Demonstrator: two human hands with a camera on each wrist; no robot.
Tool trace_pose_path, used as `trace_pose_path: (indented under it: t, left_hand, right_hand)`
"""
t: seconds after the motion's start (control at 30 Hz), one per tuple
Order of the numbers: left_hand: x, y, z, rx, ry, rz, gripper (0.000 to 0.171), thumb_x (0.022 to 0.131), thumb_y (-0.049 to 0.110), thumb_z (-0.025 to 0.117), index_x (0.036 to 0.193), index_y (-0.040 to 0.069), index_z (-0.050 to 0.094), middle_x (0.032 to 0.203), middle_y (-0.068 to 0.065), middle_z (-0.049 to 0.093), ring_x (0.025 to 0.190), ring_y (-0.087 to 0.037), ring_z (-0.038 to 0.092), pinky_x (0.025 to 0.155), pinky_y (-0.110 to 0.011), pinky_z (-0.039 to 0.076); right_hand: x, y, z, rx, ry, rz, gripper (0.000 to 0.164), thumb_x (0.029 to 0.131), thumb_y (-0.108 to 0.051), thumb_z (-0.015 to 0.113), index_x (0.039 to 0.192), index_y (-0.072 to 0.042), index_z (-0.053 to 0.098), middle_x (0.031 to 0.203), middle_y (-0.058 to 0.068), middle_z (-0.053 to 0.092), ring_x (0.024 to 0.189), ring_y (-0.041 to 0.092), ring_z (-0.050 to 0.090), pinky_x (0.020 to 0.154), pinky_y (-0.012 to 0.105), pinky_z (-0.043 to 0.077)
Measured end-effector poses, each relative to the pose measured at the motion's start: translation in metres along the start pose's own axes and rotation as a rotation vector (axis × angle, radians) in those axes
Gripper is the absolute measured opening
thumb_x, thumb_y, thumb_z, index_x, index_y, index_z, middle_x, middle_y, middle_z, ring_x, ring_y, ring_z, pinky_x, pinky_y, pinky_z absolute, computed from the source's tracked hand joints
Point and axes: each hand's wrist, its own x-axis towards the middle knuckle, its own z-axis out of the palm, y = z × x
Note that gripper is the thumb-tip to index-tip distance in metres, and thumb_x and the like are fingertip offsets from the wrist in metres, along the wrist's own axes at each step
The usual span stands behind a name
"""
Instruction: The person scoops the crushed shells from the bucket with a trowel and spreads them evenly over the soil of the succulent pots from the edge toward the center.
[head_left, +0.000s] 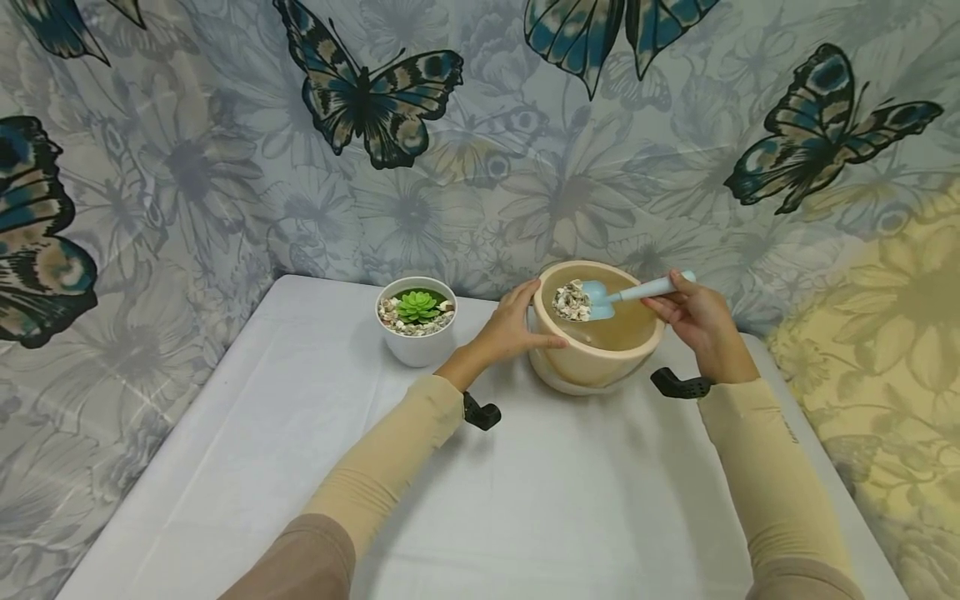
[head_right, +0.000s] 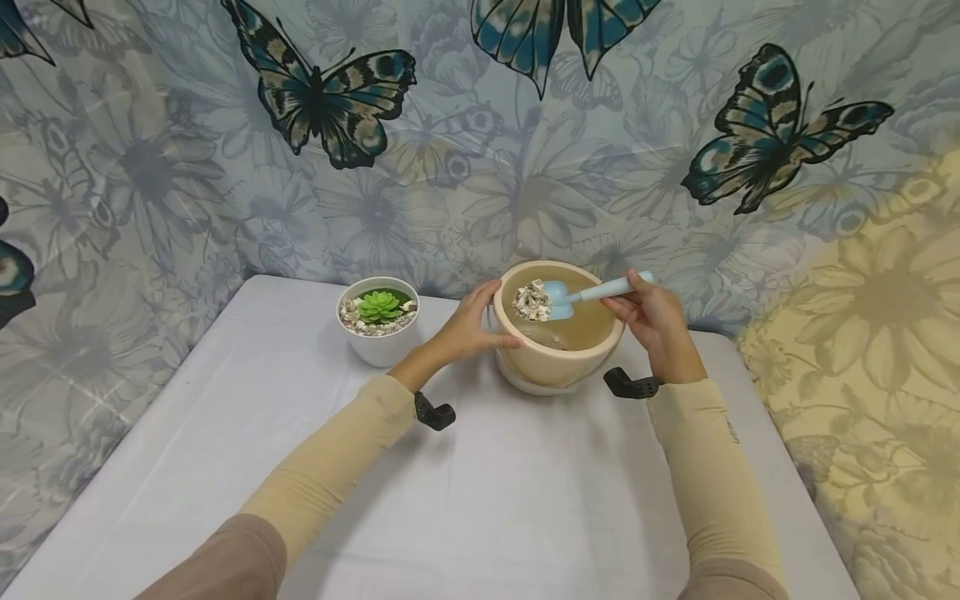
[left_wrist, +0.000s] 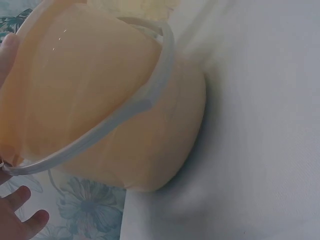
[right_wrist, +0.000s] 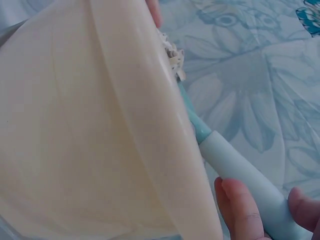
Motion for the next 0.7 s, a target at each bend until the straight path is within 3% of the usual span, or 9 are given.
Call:
trace_pose_path:
  t: [0.3,0.7]
  left_hand:
    - [0.0005,0.0001,-0.001,0.01,0.016,-0.003,0.112,0.074,0.05,0.082,0.157,0.013,0.017,0.162,-0.007,0.02,0.15,-0.03,0.019,0.12,-0.051,0.024]
    - [-0.0002,-0.0014,0.0001,0.001,0.007,-0.007,0.108,0.075,0.052,0.08,0.157,0.015,0.019,0.161,-0.008,0.024,0.149,-0.03,0.021,0.119,-0.053,0.026]
  right_hand:
    - [-0.002,0.0019,-0.0013,0.016,-0.008,-0.031,0.019,0.098,-0.011,0.054,0.089,0.001,0.065,0.083,0.019,0.071,0.08,0.032,0.074,0.073,0.039,0.061]
    - [-0.0062,0.0024,-0.0022,0.03,-0.012,-0.062,0.016,0.097,-0.009,0.055,0.09,0.001,0.065,0.081,0.018,0.071,0.078,0.032,0.074,0.071,0.039,0.061]
